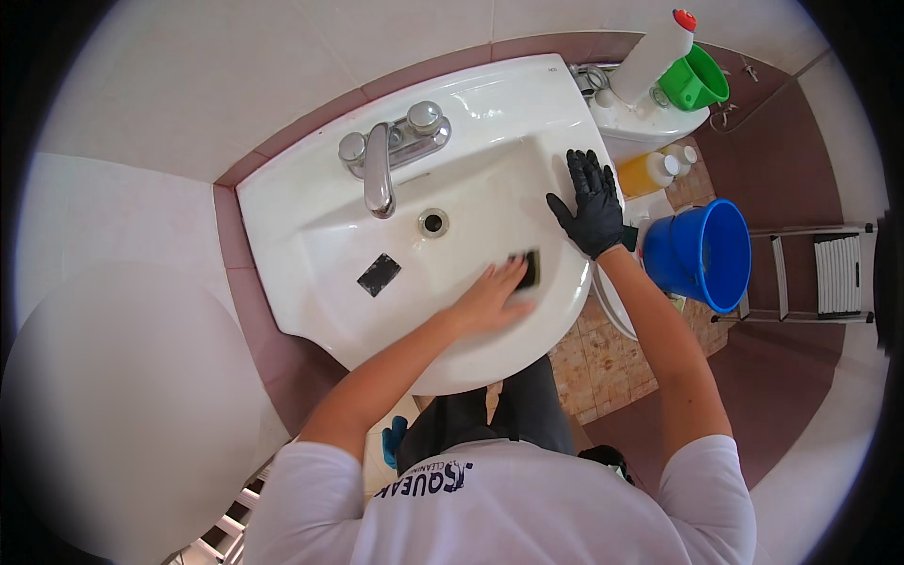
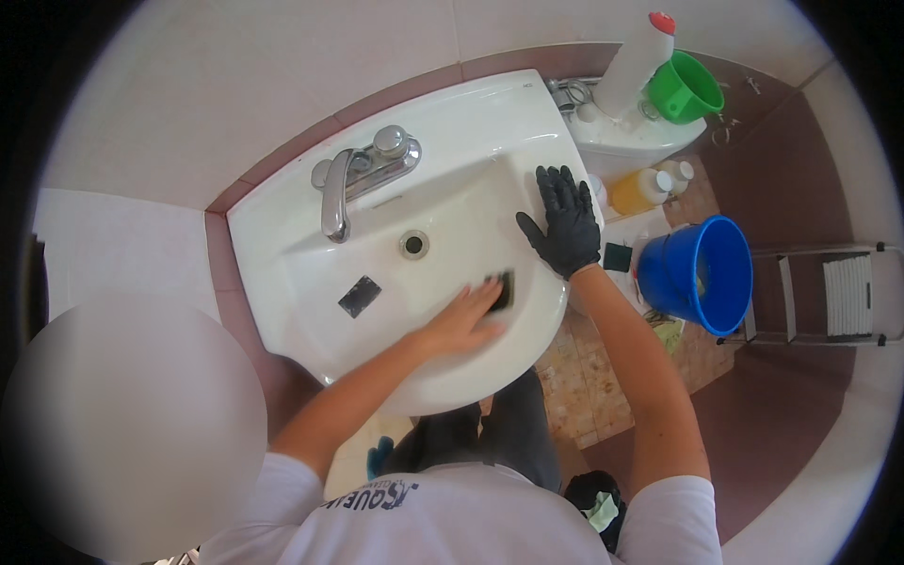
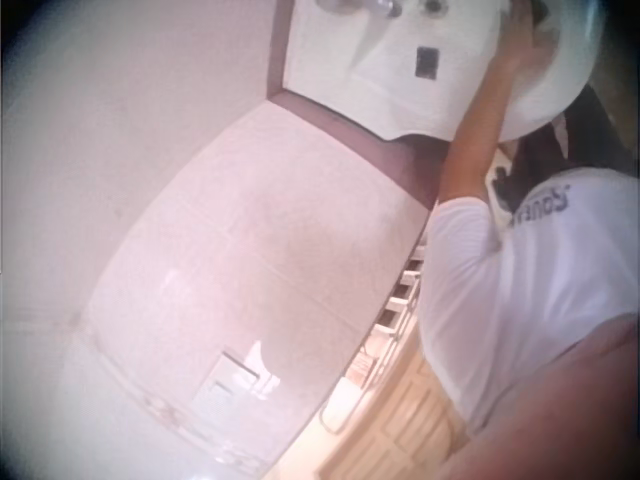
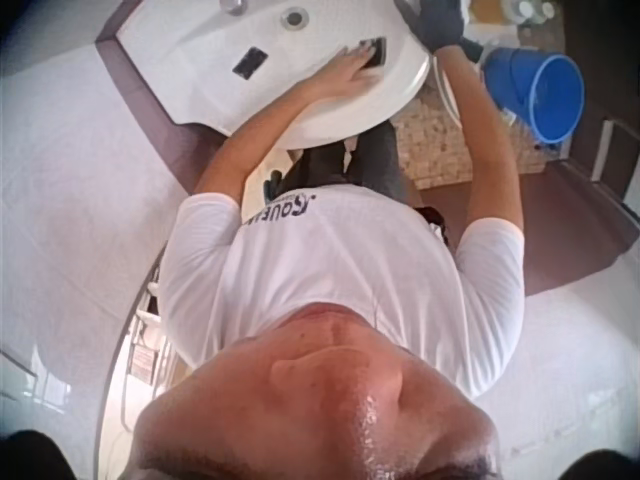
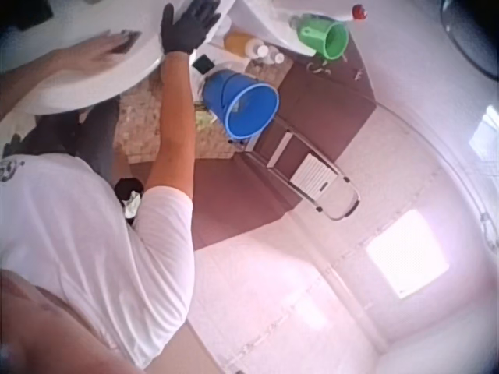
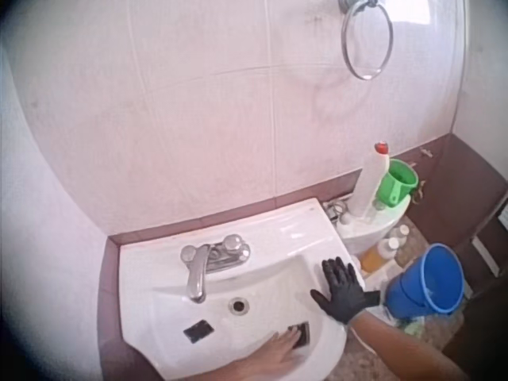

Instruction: The person pours pink liquid from a bottle into a bathroom sink and then scrubs the sink basin with a black sponge. The person continues scrubbing the sink surface thoroughly.

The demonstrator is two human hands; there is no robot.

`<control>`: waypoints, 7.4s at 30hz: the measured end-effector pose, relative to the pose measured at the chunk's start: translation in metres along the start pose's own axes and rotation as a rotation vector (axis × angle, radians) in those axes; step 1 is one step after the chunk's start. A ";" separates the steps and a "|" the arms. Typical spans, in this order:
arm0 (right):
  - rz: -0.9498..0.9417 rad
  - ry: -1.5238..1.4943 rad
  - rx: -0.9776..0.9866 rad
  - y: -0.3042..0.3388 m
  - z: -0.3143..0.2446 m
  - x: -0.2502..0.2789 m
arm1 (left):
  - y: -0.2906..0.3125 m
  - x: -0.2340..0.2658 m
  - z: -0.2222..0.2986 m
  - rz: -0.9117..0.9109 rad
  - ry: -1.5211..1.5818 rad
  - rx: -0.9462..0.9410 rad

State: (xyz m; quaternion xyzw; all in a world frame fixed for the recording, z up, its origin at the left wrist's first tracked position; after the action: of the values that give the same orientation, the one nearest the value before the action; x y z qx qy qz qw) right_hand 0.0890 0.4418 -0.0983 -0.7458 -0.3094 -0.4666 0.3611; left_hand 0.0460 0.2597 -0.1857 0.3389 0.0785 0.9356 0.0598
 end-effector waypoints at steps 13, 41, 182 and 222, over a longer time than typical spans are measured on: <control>0.041 -0.018 0.025 -0.010 -0.002 0.000 | -0.033 0.021 -0.015 0.053 0.028 0.063; 0.090 -0.029 0.014 -0.001 0.016 -0.002 | 0.026 -0.005 0.000 -0.028 0.021 0.186; 0.112 -0.021 0.028 0.001 0.017 -0.003 | -0.110 0.062 -0.055 0.438 0.061 0.305; 0.111 0.003 0.058 -0.001 0.011 -0.003 | -0.096 0.048 -0.037 0.249 0.146 0.173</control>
State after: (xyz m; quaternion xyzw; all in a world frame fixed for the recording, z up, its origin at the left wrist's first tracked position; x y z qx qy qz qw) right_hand 0.0917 0.4511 -0.1044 -0.7504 -0.2804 -0.4379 0.4082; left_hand -0.0091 0.3579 -0.2014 0.2809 0.1202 0.9477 -0.0921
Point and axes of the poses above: each hand's wrist, its own y-axis away from the middle knuckle, its own x-axis out of the back of the hand, z = x × y, the point moved 7 cm from there along -y, towards the middle knuckle, and after that the axes turned 2 degrees about -y, right-handed, at the moved point
